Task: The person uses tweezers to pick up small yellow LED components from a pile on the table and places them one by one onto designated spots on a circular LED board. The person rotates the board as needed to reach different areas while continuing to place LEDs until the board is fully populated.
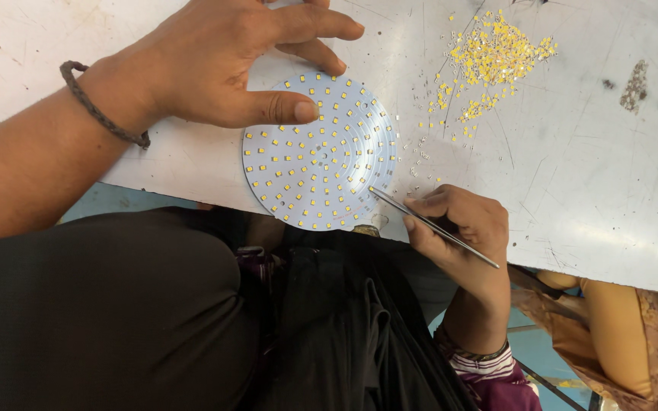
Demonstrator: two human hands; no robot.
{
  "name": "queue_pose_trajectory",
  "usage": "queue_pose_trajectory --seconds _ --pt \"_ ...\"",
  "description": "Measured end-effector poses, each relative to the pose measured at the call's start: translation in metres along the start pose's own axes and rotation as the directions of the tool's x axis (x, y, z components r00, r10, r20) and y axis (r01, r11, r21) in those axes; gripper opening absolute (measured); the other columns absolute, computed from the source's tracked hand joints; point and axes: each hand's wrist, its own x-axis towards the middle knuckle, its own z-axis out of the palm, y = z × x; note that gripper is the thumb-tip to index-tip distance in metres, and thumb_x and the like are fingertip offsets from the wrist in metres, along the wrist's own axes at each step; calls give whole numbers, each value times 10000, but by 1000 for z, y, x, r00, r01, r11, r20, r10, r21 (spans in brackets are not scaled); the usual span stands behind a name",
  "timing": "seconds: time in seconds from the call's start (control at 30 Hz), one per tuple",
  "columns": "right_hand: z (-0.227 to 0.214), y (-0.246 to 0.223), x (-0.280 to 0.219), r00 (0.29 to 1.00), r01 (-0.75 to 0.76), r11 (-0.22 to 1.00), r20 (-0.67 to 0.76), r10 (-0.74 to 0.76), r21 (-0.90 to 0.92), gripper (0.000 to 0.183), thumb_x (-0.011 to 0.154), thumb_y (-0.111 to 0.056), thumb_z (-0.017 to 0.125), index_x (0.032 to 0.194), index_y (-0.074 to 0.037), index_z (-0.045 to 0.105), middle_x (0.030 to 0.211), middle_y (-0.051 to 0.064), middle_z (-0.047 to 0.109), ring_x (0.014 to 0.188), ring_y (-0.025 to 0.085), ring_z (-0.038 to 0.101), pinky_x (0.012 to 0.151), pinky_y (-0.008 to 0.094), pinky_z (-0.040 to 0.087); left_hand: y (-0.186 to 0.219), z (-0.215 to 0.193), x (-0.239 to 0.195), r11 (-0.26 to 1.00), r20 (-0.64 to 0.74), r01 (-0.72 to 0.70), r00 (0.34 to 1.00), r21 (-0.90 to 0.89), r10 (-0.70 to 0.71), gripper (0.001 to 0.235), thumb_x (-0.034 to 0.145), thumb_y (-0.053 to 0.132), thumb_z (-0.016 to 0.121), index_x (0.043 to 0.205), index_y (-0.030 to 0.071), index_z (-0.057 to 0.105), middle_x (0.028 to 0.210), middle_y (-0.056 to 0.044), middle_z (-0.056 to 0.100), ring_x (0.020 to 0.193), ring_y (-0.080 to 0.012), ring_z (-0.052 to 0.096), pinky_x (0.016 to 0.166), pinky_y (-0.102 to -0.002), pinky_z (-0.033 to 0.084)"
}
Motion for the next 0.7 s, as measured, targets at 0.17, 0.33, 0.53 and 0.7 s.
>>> queue_pose_trajectory --seconds 0.17,0.33,0.53,0.7 --pt "1 -1 1 1000 5 1000 6 -5 6 178 857 -95 824 911 3 686 808 75 713 639 108 647 587 219 474 2 0 3 999 -20 -28 999 30 29 729 990 578 658 1492 63 541 1234 -74 756 1207 -318 679 1011 -441 518" --pt "1 -3 1 1000 17 1000 -5 -17 -15 161 850 -69 815 904 1 681 805 76 709 651 120 665 601 223 487 0 -1 3 992 -58 -98 993 75 102 697 978 558 636 1437 38 561 1185 -84 759 1286 -355 611 1043 -477 478" --pt "-1 -2 -5 996 -4 996 -93 12 88 141 859 -67 791 917 3 683 819 68 700 651 103 658 612 214 495 -4 3 -1 999 -15 -30 999 42 31 729 1024 623 646 1480 62 552 1269 -69 754 1311 -307 645 1105 -454 494" --pt "-9 5 -17 989 -91 996 -117 91 14 122 863 -57 776 887 14 680 784 68 691 637 82 601 586 209 446 -3 1 0 998 -25 -42 999 49 43 727 1005 586 649 1495 58 555 1248 -69 754 1310 -327 620 1086 -460 477"
